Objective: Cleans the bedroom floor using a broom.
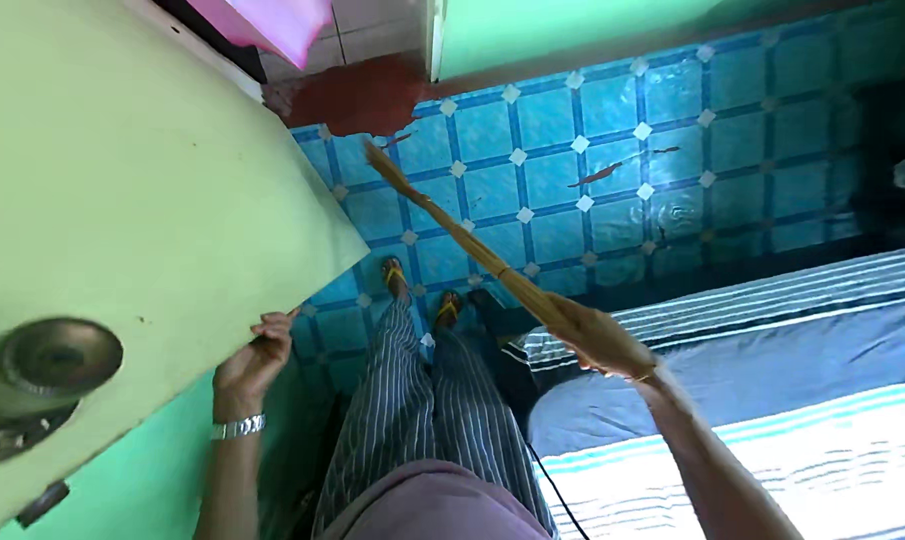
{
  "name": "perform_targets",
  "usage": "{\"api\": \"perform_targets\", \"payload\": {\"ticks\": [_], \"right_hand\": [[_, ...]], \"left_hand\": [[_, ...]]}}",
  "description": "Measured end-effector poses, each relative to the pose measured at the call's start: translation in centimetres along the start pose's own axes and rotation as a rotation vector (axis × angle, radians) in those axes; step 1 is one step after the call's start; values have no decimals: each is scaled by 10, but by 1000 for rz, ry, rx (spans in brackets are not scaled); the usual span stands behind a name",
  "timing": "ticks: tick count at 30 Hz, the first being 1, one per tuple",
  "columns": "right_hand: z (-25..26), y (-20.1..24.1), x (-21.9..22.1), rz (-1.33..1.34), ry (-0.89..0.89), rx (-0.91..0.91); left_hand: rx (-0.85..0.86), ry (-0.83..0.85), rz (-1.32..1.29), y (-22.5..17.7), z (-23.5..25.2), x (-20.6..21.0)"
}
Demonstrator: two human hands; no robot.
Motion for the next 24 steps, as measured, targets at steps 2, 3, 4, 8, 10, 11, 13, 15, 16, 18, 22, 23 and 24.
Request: {"api": "perform_targets", "payload": {"ticks": [2,3,4,8,10,11,13,15,16,18,22,23,24], "right_hand": [[26,39,29,112,48,-46],[45,63,43,191,78,-68],[70,89,57,259,108,-95],[200,187,97,376,208,-211],[258,212,94,415,221,-187],[278,214,87,442,220,-147],[303,186,72,533,192,-32],[299,131,53,647,156,96],[285,103,46,689,142,142],[243,59,42,709,99,180],[130,60,57,672,-21,172],[103,67,66,682,-28,169],[80,77,74,697,-20,154]], "left_hand": [[-45,13,4,-17,-12,-11],[-77,19,-2,-26,-15,-16],[-114,23,-26,-34,-19,-20],[-219,-41,-141,-67,-36,-38],[-213,-107,-174,-81,-44,-46],[-217,-125,-186,-89,-46,-50],[-238,-98,-178,-107,-51,-60],[-215,-98,-157,-122,-55,-71],[-193,-119,-152,-130,-57,-75],[-141,-178,-142,-144,-61,-85],[-27,-266,-142,-160,-60,-92],[0,-280,-134,-165,-59,-95],[15,-276,-125,-169,-58,-99]]}}
Point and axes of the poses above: each hand's wrist, its own z-axis towards the middle knuckle, its own x-axis out of the palm, y = z × x, the point moved 4 cm from there along z, towards the middle knuckle, and after that the axes turned 8 degrees about y, right-handed, at the moved point
